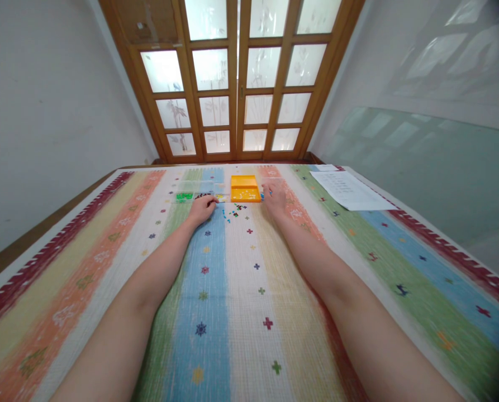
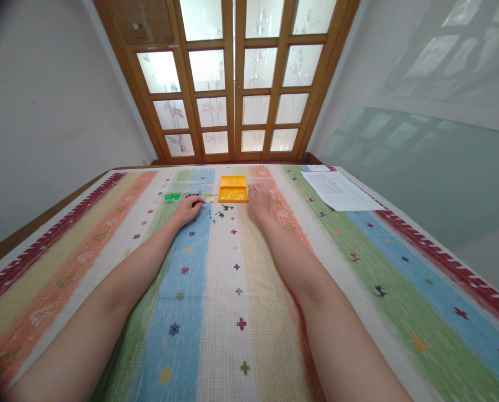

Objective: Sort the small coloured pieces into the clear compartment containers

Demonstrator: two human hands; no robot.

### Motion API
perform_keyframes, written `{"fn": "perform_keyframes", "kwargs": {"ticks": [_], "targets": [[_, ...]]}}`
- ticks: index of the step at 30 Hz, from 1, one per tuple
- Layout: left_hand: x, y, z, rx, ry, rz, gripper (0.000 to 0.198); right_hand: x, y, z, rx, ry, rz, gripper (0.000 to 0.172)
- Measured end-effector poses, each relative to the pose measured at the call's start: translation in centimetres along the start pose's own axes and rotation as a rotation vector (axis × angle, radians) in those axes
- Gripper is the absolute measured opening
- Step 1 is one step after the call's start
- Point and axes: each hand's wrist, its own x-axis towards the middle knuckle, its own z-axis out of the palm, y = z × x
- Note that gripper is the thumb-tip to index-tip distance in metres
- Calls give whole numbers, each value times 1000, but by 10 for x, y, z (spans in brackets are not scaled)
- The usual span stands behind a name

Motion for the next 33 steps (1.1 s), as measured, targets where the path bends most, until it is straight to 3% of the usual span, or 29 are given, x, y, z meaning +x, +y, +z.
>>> {"fn": "perform_keyframes", "kwargs": {"ticks": [3, 8, 12, 22, 33], "targets": [[1, 0, 0, 17, -10, 1, 25, -4, -7, 8, -47, 20, -20, 42], [2, -1, 1, 29, 11, 1, 25, -16, -37, 23, -7, -266, -331, 33], [3, -4, 3, 24, 55, 13, 23, -26, -52, 35, -17, -413, -492, 33], [3, -5, 3, 38, 32, 31, 23, -35, -54, 46, -30, -603, -554, 37], [2, -3, 4, 90, 4, 33, 24, -34, -61, 45, -48, -569, -548, 33]]}}
